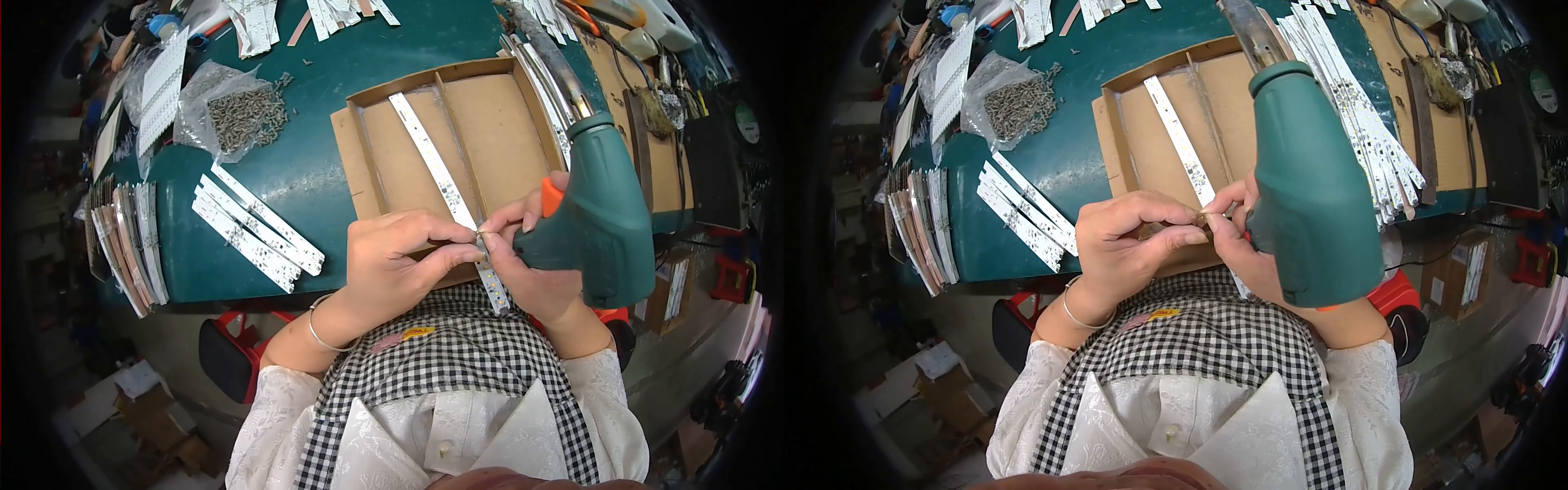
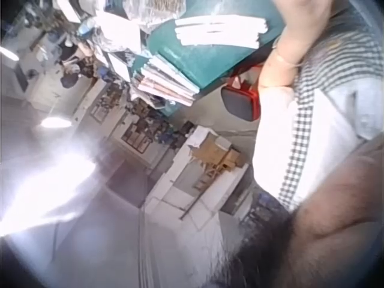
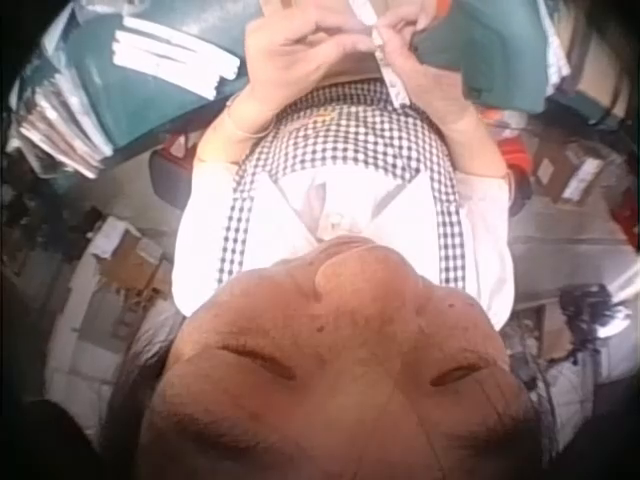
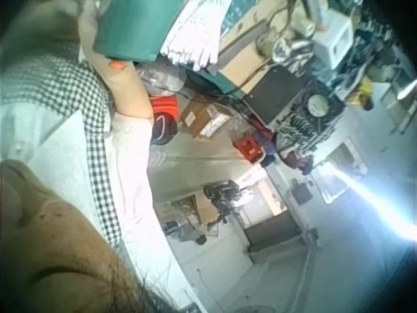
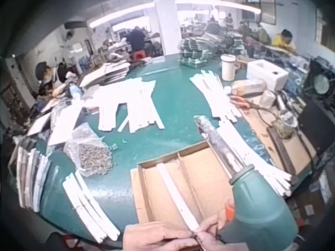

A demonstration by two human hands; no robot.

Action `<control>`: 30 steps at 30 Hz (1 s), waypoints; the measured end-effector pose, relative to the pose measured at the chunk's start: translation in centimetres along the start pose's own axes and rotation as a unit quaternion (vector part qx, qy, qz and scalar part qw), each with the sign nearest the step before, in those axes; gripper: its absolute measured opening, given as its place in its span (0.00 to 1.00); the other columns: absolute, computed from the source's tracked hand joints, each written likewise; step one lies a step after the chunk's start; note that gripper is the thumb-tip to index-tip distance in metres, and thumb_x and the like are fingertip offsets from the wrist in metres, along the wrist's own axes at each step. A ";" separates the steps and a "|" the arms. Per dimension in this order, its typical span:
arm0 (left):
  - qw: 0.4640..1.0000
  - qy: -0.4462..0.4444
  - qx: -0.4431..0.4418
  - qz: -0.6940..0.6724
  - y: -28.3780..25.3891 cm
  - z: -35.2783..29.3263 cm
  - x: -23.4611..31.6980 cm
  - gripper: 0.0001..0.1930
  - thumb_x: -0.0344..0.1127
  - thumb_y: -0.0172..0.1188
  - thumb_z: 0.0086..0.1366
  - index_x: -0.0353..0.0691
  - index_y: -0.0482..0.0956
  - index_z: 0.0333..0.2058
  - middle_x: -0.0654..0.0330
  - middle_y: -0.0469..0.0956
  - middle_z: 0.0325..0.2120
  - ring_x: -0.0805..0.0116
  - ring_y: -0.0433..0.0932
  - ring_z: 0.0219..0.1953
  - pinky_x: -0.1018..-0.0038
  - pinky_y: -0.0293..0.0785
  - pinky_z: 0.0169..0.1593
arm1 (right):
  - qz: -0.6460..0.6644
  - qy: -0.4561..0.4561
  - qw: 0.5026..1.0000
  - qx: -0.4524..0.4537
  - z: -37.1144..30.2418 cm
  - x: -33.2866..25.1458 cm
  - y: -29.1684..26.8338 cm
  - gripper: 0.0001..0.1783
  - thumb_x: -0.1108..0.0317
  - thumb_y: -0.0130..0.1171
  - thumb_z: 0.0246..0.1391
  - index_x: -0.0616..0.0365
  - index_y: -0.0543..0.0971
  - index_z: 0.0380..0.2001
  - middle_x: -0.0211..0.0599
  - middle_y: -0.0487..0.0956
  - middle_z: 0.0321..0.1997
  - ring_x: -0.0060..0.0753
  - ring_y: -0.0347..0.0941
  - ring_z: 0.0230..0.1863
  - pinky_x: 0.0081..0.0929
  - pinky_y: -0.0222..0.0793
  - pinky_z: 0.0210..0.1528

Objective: The person assembles LED strips by picking up strips and small connectors, placing each strip on a cardboard fixture, and soldering the connectors onto the strips using a soldering tool.

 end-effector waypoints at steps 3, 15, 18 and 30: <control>0.999 -0.016 -0.018 -0.028 -0.3 -0.1 -0.1 0.06 0.23 0.70 0.51 0.34 0.82 0.28 0.57 0.83 0.24 0.70 0.82 0.26 0.79 0.76 0.29 | -0.039 0.020 0.999 -0.019 0.1 -0.4 0.2 0.44 0.93 0.56 0.46 0.58 0.49 0.63 0.34 0.63 0.38 0.31 0.76 0.40 0.20 0.75 0.33; 0.954 0.077 0.001 0.291 -1.3 1.8 -4.1 0.08 0.23 0.69 0.44 0.41 0.82 0.25 0.62 0.80 0.21 0.67 0.78 0.27 0.71 0.69 0.37 | 0.111 0.090 0.990 0.008 -2.5 2.8 -0.8 0.34 0.89 0.54 0.51 0.65 0.58 0.62 0.34 0.66 0.40 0.33 0.75 0.38 0.33 0.77 0.44; 0.950 0.073 0.004 0.304 -1.2 1.8 -4.5 0.08 0.24 0.70 0.43 0.42 0.82 0.24 0.63 0.79 0.20 0.68 0.78 0.26 0.70 0.65 0.42 | 0.127 0.089 0.988 0.022 -2.8 3.1 -0.6 0.30 0.89 0.53 0.52 0.64 0.61 0.59 0.34 0.66 0.40 0.32 0.75 0.38 0.35 0.77 0.45; 0.954 0.085 0.014 0.288 -1.2 1.7 -5.3 0.09 0.23 0.70 0.43 0.44 0.81 0.23 0.66 0.79 0.20 0.71 0.77 0.26 0.70 0.64 0.44 | 0.161 0.128 0.975 0.084 -2.5 4.0 0.0 0.17 0.84 0.56 0.53 0.67 0.71 0.47 0.41 0.82 0.38 0.28 0.78 0.40 0.24 0.74 0.45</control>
Point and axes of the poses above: each hand's wrist, its own z-axis towards the middle knuckle, its own y-axis out of the palm, x = y × z, the point moved 3 cm from there along z, towards the middle knuckle
